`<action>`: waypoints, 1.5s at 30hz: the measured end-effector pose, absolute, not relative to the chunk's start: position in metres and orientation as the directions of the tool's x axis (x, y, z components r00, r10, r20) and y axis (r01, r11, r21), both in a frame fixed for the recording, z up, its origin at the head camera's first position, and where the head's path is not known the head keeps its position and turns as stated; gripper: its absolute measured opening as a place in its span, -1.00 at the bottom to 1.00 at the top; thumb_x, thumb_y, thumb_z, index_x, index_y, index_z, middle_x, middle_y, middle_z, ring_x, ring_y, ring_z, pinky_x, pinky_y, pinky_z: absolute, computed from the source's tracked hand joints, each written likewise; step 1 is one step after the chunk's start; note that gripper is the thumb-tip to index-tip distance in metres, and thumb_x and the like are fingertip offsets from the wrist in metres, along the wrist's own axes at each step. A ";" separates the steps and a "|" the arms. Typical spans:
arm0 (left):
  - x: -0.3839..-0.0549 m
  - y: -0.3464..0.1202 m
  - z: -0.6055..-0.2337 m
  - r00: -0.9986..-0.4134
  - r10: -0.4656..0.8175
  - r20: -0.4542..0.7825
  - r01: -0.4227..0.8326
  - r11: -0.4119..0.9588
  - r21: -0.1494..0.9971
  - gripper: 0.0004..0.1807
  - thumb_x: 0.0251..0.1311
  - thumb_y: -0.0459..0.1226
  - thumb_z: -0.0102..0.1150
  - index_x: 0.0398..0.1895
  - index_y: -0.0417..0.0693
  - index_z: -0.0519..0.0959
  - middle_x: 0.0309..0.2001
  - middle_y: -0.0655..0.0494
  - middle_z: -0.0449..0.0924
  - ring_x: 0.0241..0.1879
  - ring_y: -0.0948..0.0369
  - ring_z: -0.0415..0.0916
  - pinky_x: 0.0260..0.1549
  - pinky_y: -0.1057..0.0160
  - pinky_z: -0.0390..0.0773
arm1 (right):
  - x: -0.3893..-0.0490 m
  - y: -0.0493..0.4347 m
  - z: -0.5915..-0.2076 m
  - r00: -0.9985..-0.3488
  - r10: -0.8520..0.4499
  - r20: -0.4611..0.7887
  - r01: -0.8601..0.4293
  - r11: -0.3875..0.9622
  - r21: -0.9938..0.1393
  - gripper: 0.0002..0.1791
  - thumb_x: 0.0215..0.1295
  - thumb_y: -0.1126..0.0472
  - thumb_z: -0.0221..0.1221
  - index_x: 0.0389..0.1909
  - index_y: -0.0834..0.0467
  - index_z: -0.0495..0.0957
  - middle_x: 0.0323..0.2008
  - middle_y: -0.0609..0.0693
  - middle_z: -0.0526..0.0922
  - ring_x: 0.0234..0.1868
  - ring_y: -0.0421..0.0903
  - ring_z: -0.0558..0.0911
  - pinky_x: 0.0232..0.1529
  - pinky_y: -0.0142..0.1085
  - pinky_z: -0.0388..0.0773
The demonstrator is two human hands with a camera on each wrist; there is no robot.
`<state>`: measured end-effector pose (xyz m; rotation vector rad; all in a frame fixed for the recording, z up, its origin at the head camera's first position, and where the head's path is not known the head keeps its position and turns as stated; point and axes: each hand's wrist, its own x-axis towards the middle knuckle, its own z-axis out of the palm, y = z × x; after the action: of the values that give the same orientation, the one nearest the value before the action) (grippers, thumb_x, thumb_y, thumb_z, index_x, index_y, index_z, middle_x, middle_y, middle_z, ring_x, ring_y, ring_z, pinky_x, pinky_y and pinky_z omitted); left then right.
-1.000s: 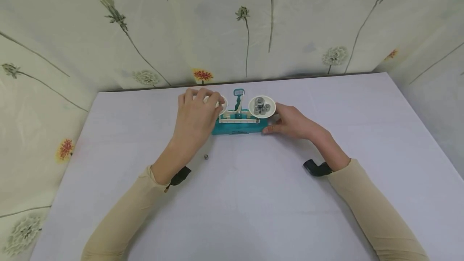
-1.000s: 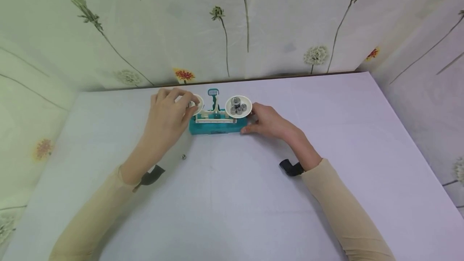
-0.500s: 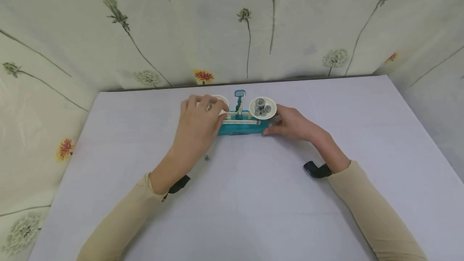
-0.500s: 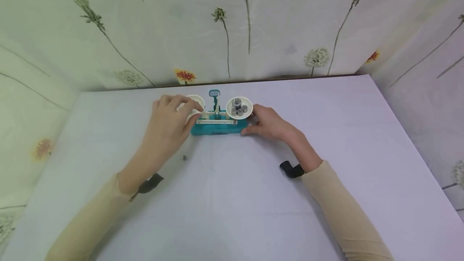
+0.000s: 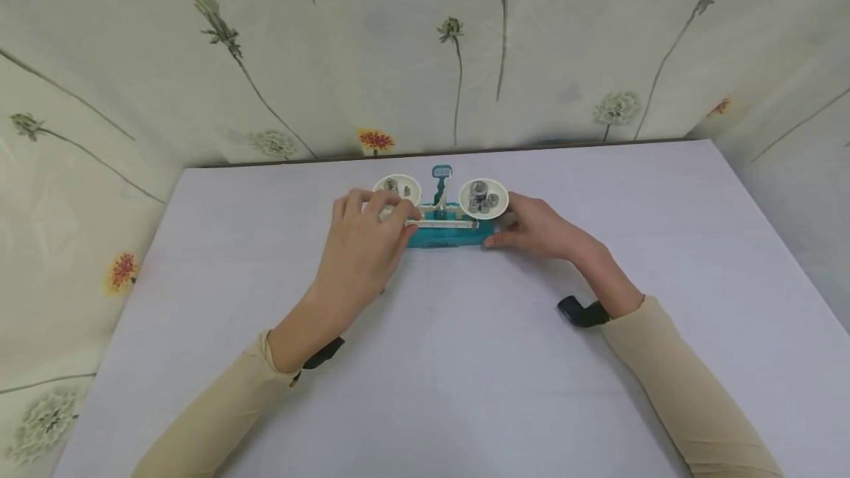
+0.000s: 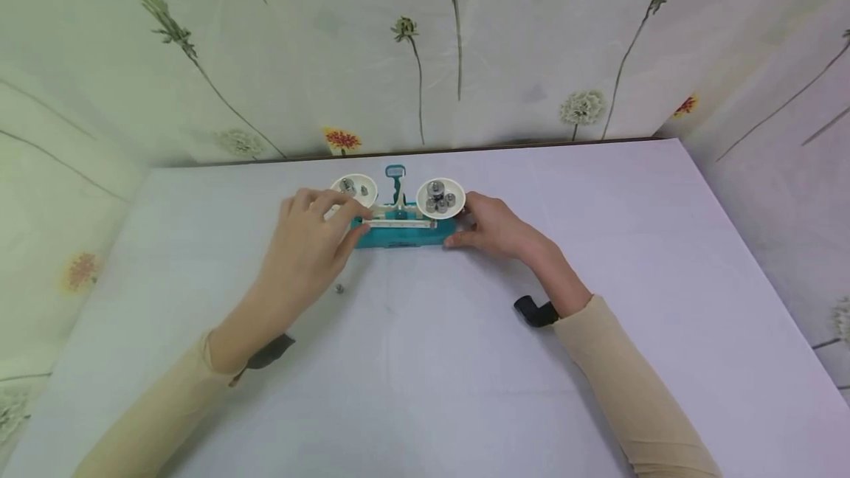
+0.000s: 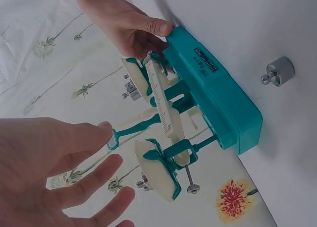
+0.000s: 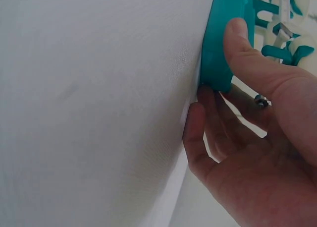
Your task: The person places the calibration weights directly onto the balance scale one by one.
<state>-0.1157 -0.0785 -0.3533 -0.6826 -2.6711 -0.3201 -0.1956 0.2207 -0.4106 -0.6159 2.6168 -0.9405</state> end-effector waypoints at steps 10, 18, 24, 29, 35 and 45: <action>-0.113 -0.080 -0.355 -0.834 0.419 0.359 0.502 0.846 0.178 -0.88 0.50 -0.18 0.34 0.00 0.13 0.75 0.08 0.03 0.78 0.11 -0.10 0.61 0.14 -0.12 0.59 | -0.197 0.221 -0.411 -0.863 -0.488 -0.129 -0.295 0.694 -0.656 -0.18 0.33 0.12 0.51 0.51 0.19 0.37 0.38 0.19 0.61 0.46 0.22 0.57 0.38 0.18 0.59; -0.110 -0.083 -0.360 -0.829 0.420 0.370 0.509 0.840 0.188 -0.90 0.50 -0.18 0.33 -0.03 0.14 0.74 0.06 0.05 0.79 0.06 -0.10 0.62 0.08 -0.11 0.60 | -0.197 0.221 -0.410 -0.864 -0.487 -0.126 -0.295 0.693 -0.658 -0.19 0.31 0.15 0.52 0.50 0.22 0.38 0.37 0.21 0.62 0.44 0.22 0.58 0.36 0.16 0.61; -0.108 -0.086 -0.363 -0.836 0.416 0.357 0.504 0.839 0.203 -0.92 0.49 -0.19 0.34 -0.05 0.12 0.74 0.04 0.04 0.79 0.07 -0.11 0.62 0.11 -0.13 0.59 | -0.198 0.222 -0.410 -0.862 -0.490 -0.130 -0.295 0.695 -0.656 -0.19 0.31 0.14 0.52 0.50 0.21 0.38 0.38 0.21 0.61 0.45 0.22 0.57 0.35 0.17 0.61; -0.108 -0.088 -0.366 -0.848 0.410 0.336 0.494 0.842 0.217 -0.92 0.47 -0.19 0.36 -0.05 0.11 0.73 0.05 0.05 0.78 0.07 -0.11 0.62 0.11 -0.13 0.59 | -0.198 0.222 -0.411 -0.862 -0.489 -0.132 -0.291 0.692 -0.660 -0.19 0.31 0.13 0.52 0.50 0.20 0.38 0.38 0.20 0.61 0.45 0.22 0.57 0.36 0.17 0.61; -0.110 -0.090 -0.370 -0.858 0.408 0.313 0.484 0.846 0.224 -0.91 0.47 -0.19 0.36 -0.05 0.11 0.73 0.04 0.05 0.78 0.06 -0.12 0.63 0.10 -0.14 0.60 | -0.198 0.223 -0.411 -0.862 -0.490 -0.132 -0.289 0.688 -0.666 -0.18 0.31 0.12 0.52 0.51 0.20 0.38 0.39 0.20 0.61 0.46 0.22 0.57 0.38 0.18 0.59; -0.110 -0.092 -0.374 -0.870 0.406 0.280 0.470 0.854 0.223 -0.88 0.45 -0.19 0.39 -0.03 0.10 0.76 0.08 0.03 0.76 0.04 -0.12 0.63 0.10 -0.13 0.60 | -0.199 0.223 -0.409 -0.861 -0.488 -0.140 -0.283 0.690 -0.666 -0.18 0.31 0.15 0.52 0.50 0.23 0.38 0.38 0.22 0.61 0.45 0.22 0.57 0.34 0.16 0.62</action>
<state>-0.1104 -0.0915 -0.3745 -0.6726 -2.8069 -0.4213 -0.1990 0.2231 -0.4093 -0.6101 2.5965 -0.9480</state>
